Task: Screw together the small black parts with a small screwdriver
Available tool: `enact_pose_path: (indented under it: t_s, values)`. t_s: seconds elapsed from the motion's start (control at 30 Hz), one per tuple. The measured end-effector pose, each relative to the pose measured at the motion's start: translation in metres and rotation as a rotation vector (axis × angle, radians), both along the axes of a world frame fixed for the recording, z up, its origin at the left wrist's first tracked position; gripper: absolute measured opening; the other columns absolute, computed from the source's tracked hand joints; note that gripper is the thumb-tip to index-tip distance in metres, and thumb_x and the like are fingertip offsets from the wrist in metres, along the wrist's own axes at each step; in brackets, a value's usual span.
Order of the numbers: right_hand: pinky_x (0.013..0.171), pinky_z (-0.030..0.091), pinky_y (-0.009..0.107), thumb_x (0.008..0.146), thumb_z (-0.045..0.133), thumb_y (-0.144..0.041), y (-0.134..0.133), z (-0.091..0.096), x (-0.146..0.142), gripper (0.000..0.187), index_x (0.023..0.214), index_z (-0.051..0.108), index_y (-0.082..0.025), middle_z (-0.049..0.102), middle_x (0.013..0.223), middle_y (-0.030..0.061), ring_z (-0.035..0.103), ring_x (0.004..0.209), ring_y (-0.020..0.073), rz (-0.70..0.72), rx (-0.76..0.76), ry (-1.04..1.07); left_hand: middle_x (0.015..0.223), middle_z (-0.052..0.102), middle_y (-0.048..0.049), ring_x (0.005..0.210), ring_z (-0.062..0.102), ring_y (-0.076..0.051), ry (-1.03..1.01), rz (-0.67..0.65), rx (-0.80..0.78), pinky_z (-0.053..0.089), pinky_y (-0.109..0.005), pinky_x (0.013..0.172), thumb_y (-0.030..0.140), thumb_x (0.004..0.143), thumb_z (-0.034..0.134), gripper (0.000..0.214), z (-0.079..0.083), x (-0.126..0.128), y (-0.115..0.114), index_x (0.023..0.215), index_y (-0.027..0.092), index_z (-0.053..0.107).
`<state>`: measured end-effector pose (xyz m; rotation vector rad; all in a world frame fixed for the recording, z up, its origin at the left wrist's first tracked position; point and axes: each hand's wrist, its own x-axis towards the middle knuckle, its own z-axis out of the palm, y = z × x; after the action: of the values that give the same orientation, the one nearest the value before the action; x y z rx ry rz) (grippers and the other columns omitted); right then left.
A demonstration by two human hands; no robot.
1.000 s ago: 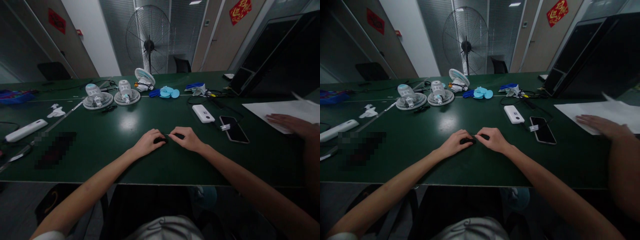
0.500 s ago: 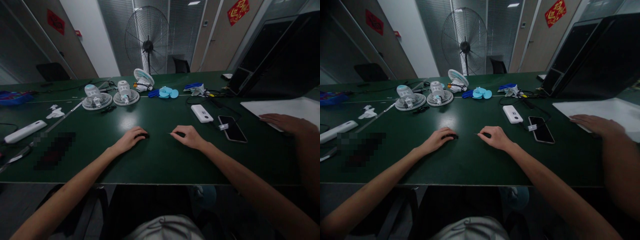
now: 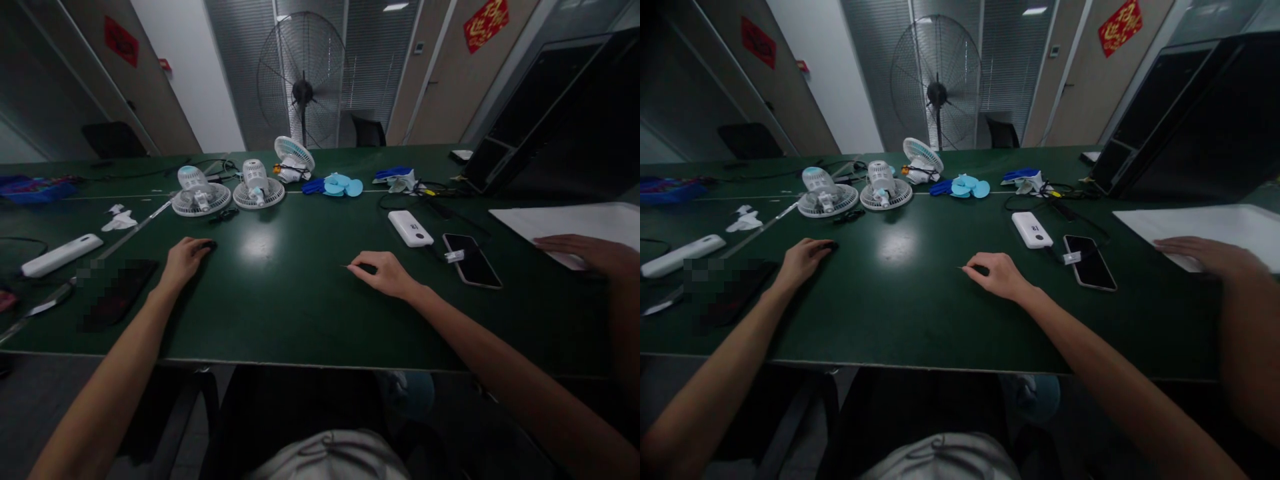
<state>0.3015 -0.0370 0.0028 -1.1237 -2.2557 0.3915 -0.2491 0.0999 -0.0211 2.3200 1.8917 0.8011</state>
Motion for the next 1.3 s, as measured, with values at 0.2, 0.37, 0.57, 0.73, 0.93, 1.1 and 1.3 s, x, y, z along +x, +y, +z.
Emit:
enact_pose_path:
  t_s: [0.2,0.37,0.57,0.73,0.93,1.1,1.3]
  values:
    - [0.076,0.056,0.036,0.104,0.058,-0.039,0.002,-0.002,0.000,0.024,0.109,0.073,-0.021,0.075,0.100,0.0055,0.071,0.087,0.0213,0.018,0.007,-0.001,0.111,0.067,-0.0111,0.087,0.066,-0.025,-0.094,0.025,0.026,0.054,-0.036,0.085,0.049,0.084,0.060,0.046,0.004,0.009,-0.008,0.116,0.019,0.075]
    - [0.075,0.055,0.035,0.103,0.059,-0.039,0.001,-0.001,0.003,0.023,0.108,0.074,-0.021,0.075,0.099,0.0050,0.070,0.085,0.0207,0.007,0.014,0.001,0.109,0.072,-0.0100,0.091,0.069,-0.025,-0.168,0.070,-0.003,0.055,-0.034,0.084,0.050,0.080,0.067,0.049,0.005,0.007,-0.009,0.118,0.018,0.072]
    - [0.074,0.055,0.033,0.103,0.058,-0.038,0.001,-0.001,0.002,0.024,0.107,0.074,-0.021,0.075,0.100,0.0053,0.071,0.086,0.0204,0.020,0.016,-0.011,0.107,0.073,-0.0063,0.087,0.068,-0.022,-0.202,0.137,0.086,0.055,-0.032,0.082,0.043,0.081,0.072,0.038,0.008,0.005,-0.012,0.111,0.019,0.074]
    - [0.075,0.053,0.034,0.102,0.059,-0.038,0.001,-0.001,-0.001,0.022,0.103,0.074,-0.021,0.075,0.097,0.0047,0.071,0.084,0.0208,0.018,0.035,-0.018,0.112,0.068,-0.0065,0.091,0.065,-0.017,-0.267,0.211,0.265,0.054,-0.028,0.084,0.036,0.087,0.071,0.036,0.011,0.006,-0.015,0.117,0.015,0.071]
    - [0.073,0.053,0.034,0.103,0.060,-0.038,0.002,-0.002,0.003,0.022,0.106,0.073,-0.021,0.075,0.097,0.0043,0.070,0.083,0.0201,0.013,0.031,-0.017,0.099,0.069,-0.0053,0.082,0.065,-0.017,-0.289,0.262,0.286,0.055,-0.030,0.082,0.035,0.082,0.080,0.033,0.014,0.010,-0.016,0.106,0.013,0.075]
    - [0.074,0.053,0.034,0.103,0.059,-0.038,0.002,-0.003,0.004,0.022,0.107,0.073,-0.021,0.074,0.097,0.0044,0.069,0.083,0.0199,0.018,0.026,-0.019,0.104,0.068,-0.0051,0.077,0.064,-0.014,-0.308,0.252,0.264,0.057,-0.029,0.081,0.032,0.083,0.079,0.030,0.013,0.011,-0.018,0.107,0.014,0.077]
    - [0.074,0.054,0.034,0.104,0.058,-0.038,0.001,-0.002,0.002,0.023,0.108,0.073,-0.020,0.074,0.099,0.0052,0.070,0.085,0.0200,0.029,0.023,-0.027,0.113,0.068,-0.0069,0.084,0.065,-0.016,-0.299,0.241,0.257,0.057,-0.031,0.088,0.027,0.089,0.070,0.030,0.012,0.008,-0.017,0.115,0.014,0.076]
